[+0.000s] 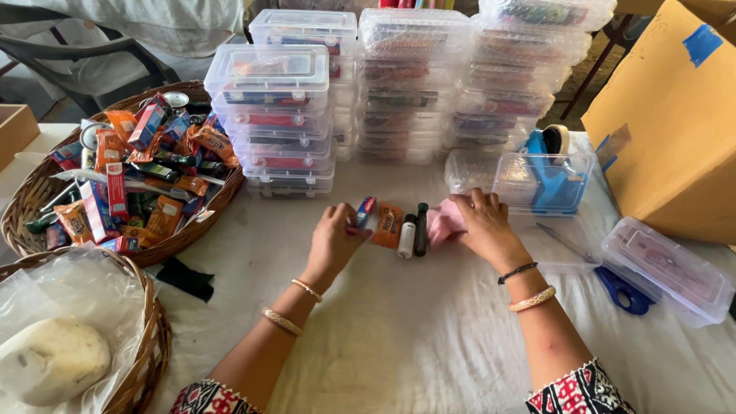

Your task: The person organizes various hygiene and confectionery items on a table, placing them into a plastic bag and then into a small clear plastic storage container.

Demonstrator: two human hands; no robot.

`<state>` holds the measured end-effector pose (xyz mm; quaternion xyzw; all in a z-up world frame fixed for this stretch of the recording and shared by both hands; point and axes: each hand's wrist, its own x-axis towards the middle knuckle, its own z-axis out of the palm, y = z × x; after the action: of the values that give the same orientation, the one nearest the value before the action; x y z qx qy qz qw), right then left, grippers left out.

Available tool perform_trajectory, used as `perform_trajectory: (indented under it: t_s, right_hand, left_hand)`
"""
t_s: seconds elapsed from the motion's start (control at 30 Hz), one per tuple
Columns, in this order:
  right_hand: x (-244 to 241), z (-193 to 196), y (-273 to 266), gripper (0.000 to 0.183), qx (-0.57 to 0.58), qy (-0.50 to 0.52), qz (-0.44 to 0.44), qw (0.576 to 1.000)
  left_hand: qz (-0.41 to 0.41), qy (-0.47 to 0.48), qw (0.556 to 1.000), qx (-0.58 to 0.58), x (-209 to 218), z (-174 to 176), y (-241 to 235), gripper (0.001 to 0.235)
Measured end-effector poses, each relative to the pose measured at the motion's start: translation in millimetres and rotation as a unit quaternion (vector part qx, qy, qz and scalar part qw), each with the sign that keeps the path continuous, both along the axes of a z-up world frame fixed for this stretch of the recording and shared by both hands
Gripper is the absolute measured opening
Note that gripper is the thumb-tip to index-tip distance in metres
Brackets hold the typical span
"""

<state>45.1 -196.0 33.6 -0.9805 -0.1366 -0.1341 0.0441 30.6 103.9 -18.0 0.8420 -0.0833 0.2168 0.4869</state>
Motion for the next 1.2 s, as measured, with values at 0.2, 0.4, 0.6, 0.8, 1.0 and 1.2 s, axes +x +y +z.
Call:
perform_trajectory:
  t_s: [0.2,0.4,0.6,0.8,1.0,1.2]
  right_hand:
    - [-5.7,-0.7,10.7,0.08,0.037,-0.022,0.16,0.986]
    - [1.3,-25.7,10.8,0.037,0.036,0.097,0.081,0.991]
    - [7.0,-31.1,5.3,0.027,0.023,0.071,0.088,0.993]
    - [34.3,-60.1,-3.6,0.03,0.042,0.083,0.122,0.988]
    - [40.5,-70.7,-9.3,0.033,0.042,0.088,0.082,0.992]
    - [49.2,-83.3,-16.1,0.033,0.037,0.07,0.082,0.993]
  left_hand:
    - [-0.027,0.014,0.987,0.158,-13.7,7.9,-8.0,0.054]
    - [-0.051,0.037,0.979,0.193,-12.7,5.1,-6.4,0.06]
    - [-0.054,0.033,0.978,0.197,-17.3,8.7,-8.0,0.067]
    - [-0.038,-0.081,0.958,0.273,-72.0,30.8,-2.5,0.071]
    - [-0.058,-0.128,0.95,0.28,-180.6,121.6,30.9,0.038]
    - [0.114,-0.145,0.918,0.352,-222.5,168.2,156.3,0.015]
